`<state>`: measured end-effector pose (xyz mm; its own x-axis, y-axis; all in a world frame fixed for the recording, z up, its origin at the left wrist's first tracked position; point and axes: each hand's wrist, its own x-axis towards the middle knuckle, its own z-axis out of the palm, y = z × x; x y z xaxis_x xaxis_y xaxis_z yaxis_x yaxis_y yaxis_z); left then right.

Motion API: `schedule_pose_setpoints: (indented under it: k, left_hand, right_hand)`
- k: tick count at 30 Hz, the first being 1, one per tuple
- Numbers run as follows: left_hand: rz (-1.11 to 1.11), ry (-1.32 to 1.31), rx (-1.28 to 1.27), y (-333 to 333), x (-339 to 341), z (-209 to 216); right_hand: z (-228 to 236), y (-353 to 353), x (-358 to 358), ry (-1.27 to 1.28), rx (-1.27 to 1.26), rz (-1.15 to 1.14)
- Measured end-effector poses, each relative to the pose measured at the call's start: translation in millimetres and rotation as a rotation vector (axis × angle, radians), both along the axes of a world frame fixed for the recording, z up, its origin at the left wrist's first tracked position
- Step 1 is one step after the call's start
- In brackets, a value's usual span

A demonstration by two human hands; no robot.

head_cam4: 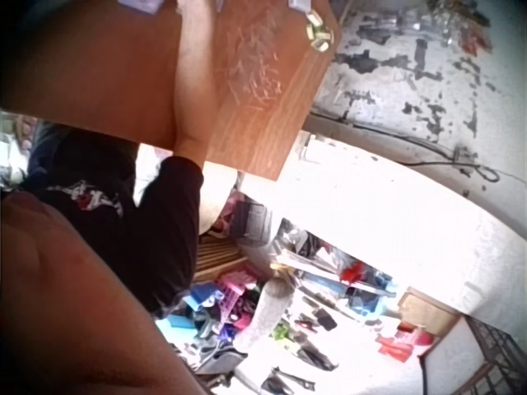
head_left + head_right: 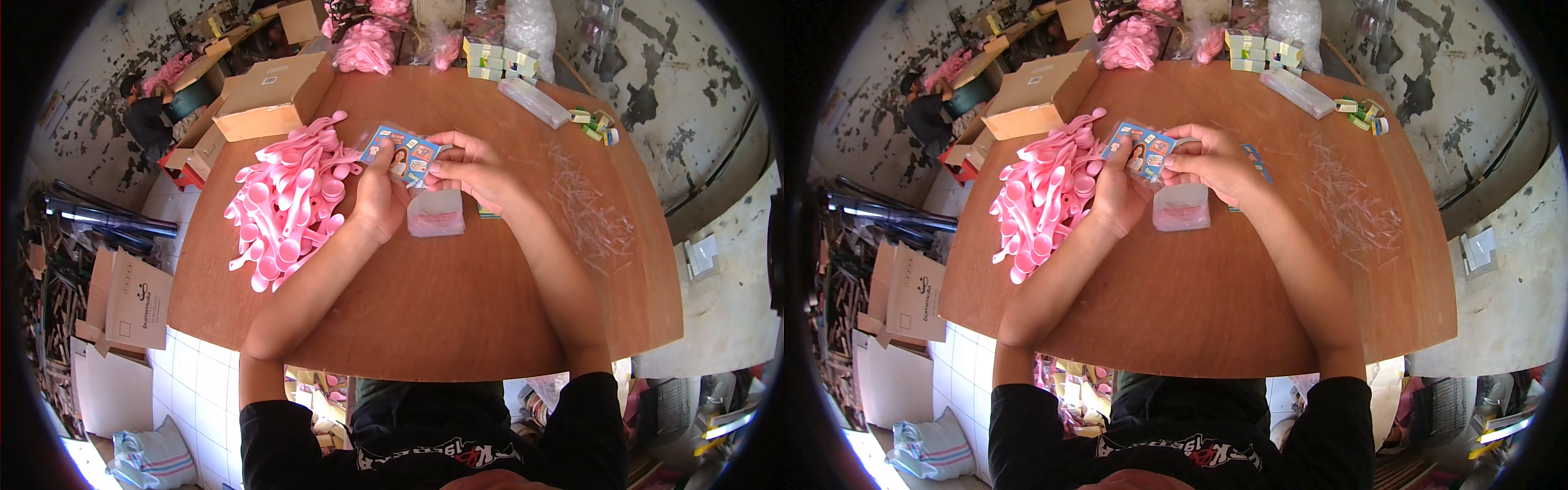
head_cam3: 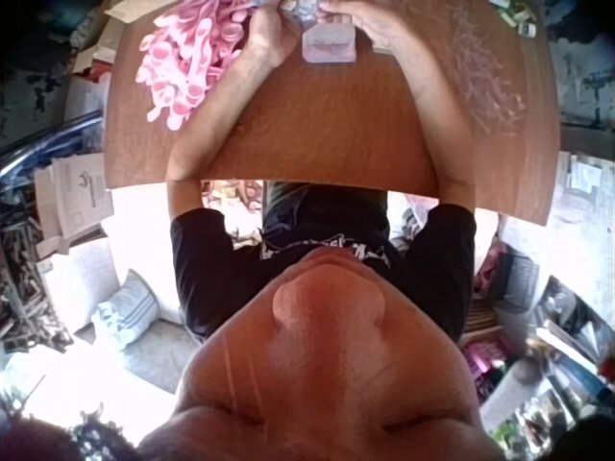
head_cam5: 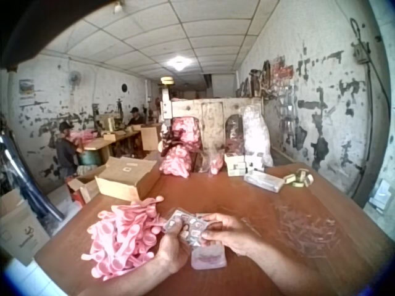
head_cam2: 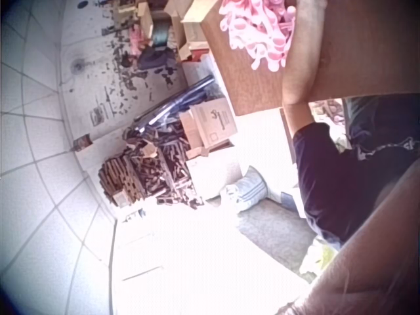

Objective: The person repeatedly picks up pink plastic spoons and small printed cards, places them into clear plastic bags, and seals the bags. The person handles the items one at a time and stacks the sealed packages on the table.

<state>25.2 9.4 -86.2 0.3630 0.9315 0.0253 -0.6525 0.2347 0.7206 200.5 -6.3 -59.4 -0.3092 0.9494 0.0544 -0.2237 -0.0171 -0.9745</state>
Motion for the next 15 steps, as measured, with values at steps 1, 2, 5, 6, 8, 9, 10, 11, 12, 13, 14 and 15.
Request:
schedule_pose_setpoints:
  k: [1,2,5,6,8,9,10,11,12,13,14,15]
  left_hand:
    - [-0.003,0.015,0.015,-2,1,1]
    - [-0.003,0.015,0.015,-4,2,1]
    - [-0.048,0.041,0.001,-7,1,1]
    - [-0.054,0.013,-0.023,-7,1,1]
    - [-0.061,-0.018,-0.043,-8,1,6]
    - [-0.069,-0.032,-0.055,-9,-1,9]
    - [-0.077,-0.047,-0.067,-9,-1,11]
    - [-0.076,-0.048,-0.065,-9,-1,11]
    - [-0.061,-0.037,-0.073,-9,-1,10]
    - [-0.048,-0.027,-0.082,-9,0,9]
    - [-0.048,-0.030,-0.080,-9,1,8]
    - [-0.046,-0.009,-0.077,-9,3,6]
  right_hand:
    - [-2,0,0,0.007,-0.006,-0.008]
    - [-3,1,0,0.007,-0.006,-0.009]
    - [-3,1,-3,0.010,0.012,-0.042]
    - [-1,0,-3,0.080,0.001,0.006]
    - [3,0,-1,0.148,-0.005,0.053]
    - [3,-1,0,0.160,0.010,0.068]
    - [2,-2,1,0.172,0.024,0.082]
    - [0,-1,0,0.170,0.027,0.083]
    - [-5,-1,-1,0.130,0.043,0.067]
    - [-6,-2,-2,0.090,0.059,0.048]
    - [-5,-3,-3,0.087,0.061,0.048]
    - [-5,-4,-4,0.063,0.070,0.019]
